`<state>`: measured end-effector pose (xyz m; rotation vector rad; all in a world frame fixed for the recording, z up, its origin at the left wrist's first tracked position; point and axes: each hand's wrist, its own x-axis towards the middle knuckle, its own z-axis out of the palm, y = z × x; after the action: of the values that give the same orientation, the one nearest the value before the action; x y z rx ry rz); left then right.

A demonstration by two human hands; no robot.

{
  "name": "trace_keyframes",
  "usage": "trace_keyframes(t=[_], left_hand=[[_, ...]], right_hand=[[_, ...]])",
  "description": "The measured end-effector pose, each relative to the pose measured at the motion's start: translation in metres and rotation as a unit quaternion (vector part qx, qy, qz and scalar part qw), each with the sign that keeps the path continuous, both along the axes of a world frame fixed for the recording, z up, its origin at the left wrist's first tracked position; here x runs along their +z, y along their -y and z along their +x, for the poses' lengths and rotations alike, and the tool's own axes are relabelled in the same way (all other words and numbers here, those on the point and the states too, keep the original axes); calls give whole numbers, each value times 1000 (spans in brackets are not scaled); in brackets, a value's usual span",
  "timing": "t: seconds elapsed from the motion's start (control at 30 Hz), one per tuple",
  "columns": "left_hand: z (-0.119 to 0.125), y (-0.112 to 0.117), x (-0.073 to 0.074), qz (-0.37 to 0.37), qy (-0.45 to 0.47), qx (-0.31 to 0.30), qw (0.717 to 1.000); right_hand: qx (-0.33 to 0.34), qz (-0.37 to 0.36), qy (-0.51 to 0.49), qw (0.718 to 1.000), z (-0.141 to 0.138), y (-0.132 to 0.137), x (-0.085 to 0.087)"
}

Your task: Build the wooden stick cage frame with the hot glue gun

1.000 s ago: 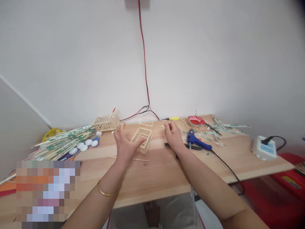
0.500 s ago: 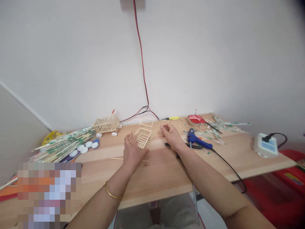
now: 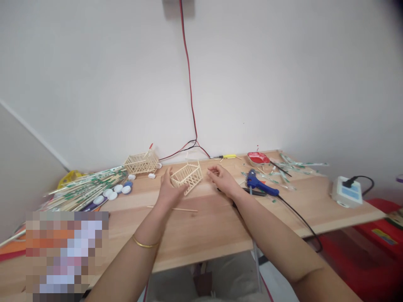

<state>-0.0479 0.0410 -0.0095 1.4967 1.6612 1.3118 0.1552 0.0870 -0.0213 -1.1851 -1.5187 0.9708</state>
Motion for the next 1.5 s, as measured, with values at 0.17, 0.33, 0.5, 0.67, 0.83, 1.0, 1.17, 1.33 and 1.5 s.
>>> trace_keyframes(t=[0.17,0.33,0.5,0.67,0.83,1.0,1.17,1.33,1.5], left_hand=[[-12,2,14,-80,309,-117,940],[-26,2,15,-152,432,-293,839],[-31,-1,6,-155,476,-326,802],[-30,-1,4,-152,490,-319,797],[-28,-2,2,-188,500,-316,784],[-27,-4,0,-205,508,-332,768],[-28,-6,-4,-225,506,-346,758],[-29,-8,-6,-185,493,-338,780],[-25,-7,-5,-134,446,-345,815]], right_hand=[[67,16,-26,997,9,2,11],[184,75,-47,979,17,6,17],[153,159,-31,975,17,6,16],[63,307,12,949,14,19,24],[46,375,88,922,7,33,34],[50,370,136,918,6,34,36],[43,371,162,913,7,31,34],[12,340,158,927,6,26,29],[-47,271,153,949,6,22,27]])
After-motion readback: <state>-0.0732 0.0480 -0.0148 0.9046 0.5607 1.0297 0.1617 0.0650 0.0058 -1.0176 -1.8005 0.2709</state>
